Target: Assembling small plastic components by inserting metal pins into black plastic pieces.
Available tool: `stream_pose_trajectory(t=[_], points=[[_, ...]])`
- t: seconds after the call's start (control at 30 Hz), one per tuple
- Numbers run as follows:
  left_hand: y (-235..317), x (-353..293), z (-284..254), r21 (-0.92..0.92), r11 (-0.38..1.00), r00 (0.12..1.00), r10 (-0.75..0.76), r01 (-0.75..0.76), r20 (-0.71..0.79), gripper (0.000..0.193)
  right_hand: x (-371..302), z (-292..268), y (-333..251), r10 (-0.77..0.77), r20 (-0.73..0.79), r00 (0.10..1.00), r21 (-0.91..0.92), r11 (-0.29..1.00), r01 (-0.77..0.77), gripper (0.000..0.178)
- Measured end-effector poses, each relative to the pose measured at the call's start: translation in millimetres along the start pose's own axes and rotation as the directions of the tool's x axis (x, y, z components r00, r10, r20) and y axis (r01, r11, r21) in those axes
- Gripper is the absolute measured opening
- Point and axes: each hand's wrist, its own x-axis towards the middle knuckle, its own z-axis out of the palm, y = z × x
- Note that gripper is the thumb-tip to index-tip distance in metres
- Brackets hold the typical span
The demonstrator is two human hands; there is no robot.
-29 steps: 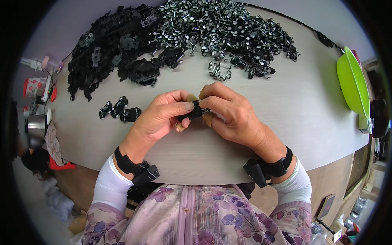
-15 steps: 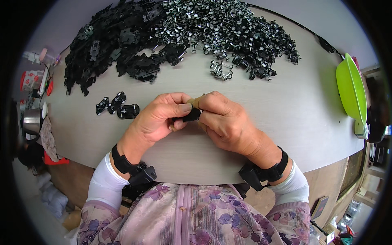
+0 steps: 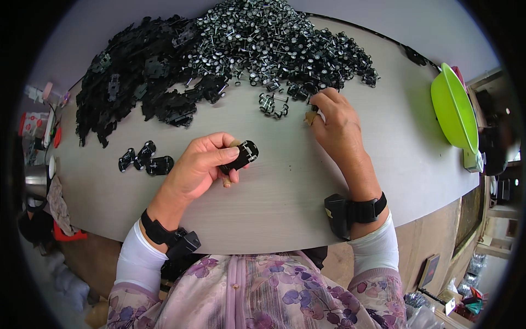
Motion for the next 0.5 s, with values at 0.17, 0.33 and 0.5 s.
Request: stream_pose_trajectory(t=[0.17, 0.33, 0.5], points=[[-3.2, 0.8, -0.8, 0.021, 0.999, 0.999, 0.031, -0.031, 0.01, 0.016, 0.6, 5.8, 2.4, -0.129, 0.13, 0.983, -0.099, 0.985, 0.142, 0.013], [0.6, -0.6, -0.6, -0.015, 1.0, 1.0, 0.008, -0.008, -0.004, 0.019, -1.9, -11.9, -18.1, 0.063, 0.164, 0.984, 0.047, 0.996, -0.072, 0.011], [-4.7, -1.1, -2.8, -0.013, 0.999, 0.999, 0.033, -0.033, -0.011, 0.023, -7.5, -5.3, -18.5, 0.178, 0.217, 0.96, -0.073, 0.983, -0.166, 0.016]])
